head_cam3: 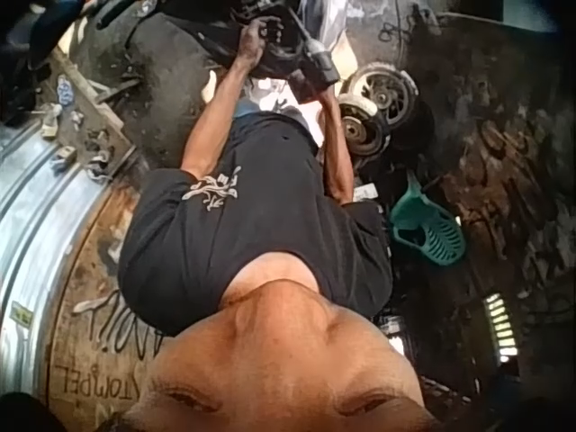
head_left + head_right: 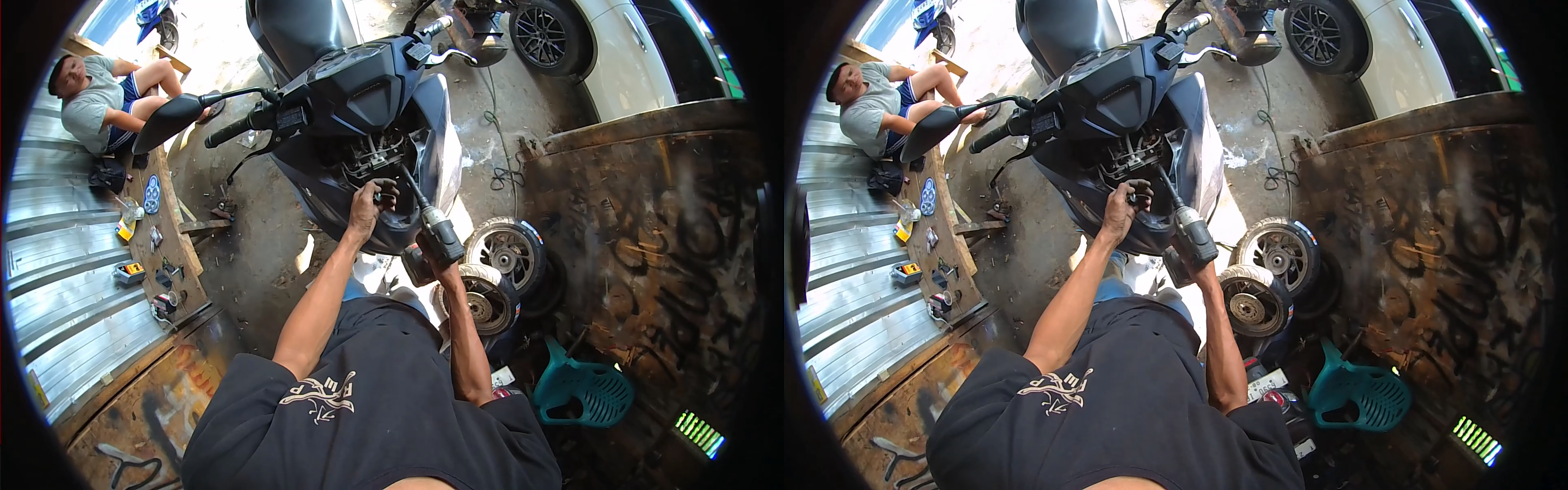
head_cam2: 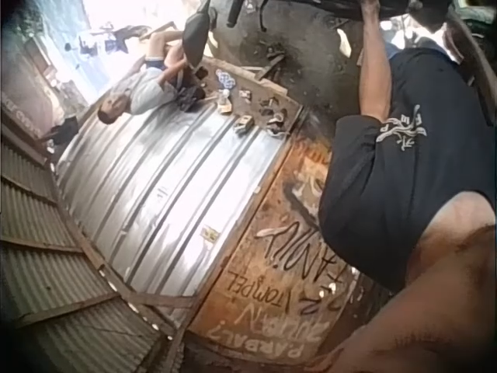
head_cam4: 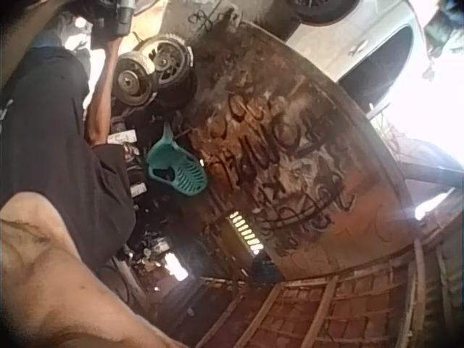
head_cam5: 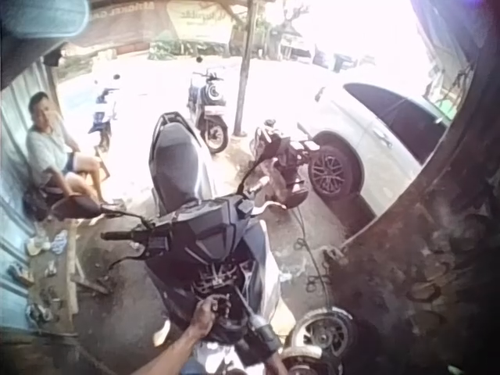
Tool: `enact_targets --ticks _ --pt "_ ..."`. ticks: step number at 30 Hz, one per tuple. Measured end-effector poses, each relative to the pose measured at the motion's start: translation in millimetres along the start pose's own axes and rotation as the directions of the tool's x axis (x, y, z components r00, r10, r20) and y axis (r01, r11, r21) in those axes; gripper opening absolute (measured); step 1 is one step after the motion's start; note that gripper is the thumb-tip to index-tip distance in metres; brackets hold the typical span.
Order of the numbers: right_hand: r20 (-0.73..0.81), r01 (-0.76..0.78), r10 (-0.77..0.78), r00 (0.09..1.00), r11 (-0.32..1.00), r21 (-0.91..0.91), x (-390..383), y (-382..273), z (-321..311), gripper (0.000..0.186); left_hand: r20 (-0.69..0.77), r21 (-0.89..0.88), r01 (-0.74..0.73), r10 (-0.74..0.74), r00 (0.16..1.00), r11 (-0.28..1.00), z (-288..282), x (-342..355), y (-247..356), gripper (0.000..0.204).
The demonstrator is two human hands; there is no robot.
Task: The recorder removes and reattaches plastic body panels on a scooter using hand tools and an impact driver.
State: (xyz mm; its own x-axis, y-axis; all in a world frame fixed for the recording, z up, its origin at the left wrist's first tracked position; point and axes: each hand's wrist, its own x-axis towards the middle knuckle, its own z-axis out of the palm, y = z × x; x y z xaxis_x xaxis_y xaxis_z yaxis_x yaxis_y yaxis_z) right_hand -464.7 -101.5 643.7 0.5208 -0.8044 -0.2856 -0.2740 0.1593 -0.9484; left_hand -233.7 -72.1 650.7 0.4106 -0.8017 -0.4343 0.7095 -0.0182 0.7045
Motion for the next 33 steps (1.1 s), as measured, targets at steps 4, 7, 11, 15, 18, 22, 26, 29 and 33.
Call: enact_targets --ticks 4,7,11,15,18,22,26,29,33 --pt "0.01 -0.133 0.133 0.991 0.989 0.057 3 -11 -11 0.018 -0.043 0.132 0.101 -0.096 0.994 0.986 7 16 -12 0.036" --pt "0.054 -0.053 0.052 0.997 0.999 0.008 0 -14 -4 0.022 -0.274 0.296 0.267 -0.186 0.944 0.917 19 31 -21 0.031" --pt "0.078 0.008 0.007 0.997 0.982 -0.191 -8 -6 16 0.023 -0.282 0.185 0.221 -0.164 0.945 0.957 25 48 -25 0.026" --pt "-0.03 -0.015 0.015 0.999 1.0 0.023 -9 2 25 0.025 -0.314 0.006 0.28 -0.264 0.912 0.96 24 60 -22 0.021" --pt "-0.062 0.117 -0.133 0.989 0.97 -0.212 -5 5 23 0.023 -0.318 -0.173 0.339 -0.378 0.869 0.925 23 67 -20 0.023" --pt "-0.04 0.077 -0.088 0.995 0.971 -0.225 -1 4 17 0.024 -0.257 -0.354 0.334 -0.434 0.863 0.874 22 72 -21 0.03" --pt "-0.029 -0.053 0.049 0.998 0.99 -0.132 -4 5 12 0.027 -0.173 -0.335 0.329 -0.401 0.9 0.883 17 69 -25 0.032" --pt "-0.018 -0.015 0.013 1.0 0.99 -0.139 -8 10 9 0.023 -0.187 -0.24 0.292 -0.339 0.922 0.926 14 70 -28 0.028" --pt "0.016 -0.047 0.048 0.999 0.996 -0.072 -7 16 -1 0.024 -0.326 -0.118 0.29 -0.313 0.892 0.95 18 80 -35 0.031"
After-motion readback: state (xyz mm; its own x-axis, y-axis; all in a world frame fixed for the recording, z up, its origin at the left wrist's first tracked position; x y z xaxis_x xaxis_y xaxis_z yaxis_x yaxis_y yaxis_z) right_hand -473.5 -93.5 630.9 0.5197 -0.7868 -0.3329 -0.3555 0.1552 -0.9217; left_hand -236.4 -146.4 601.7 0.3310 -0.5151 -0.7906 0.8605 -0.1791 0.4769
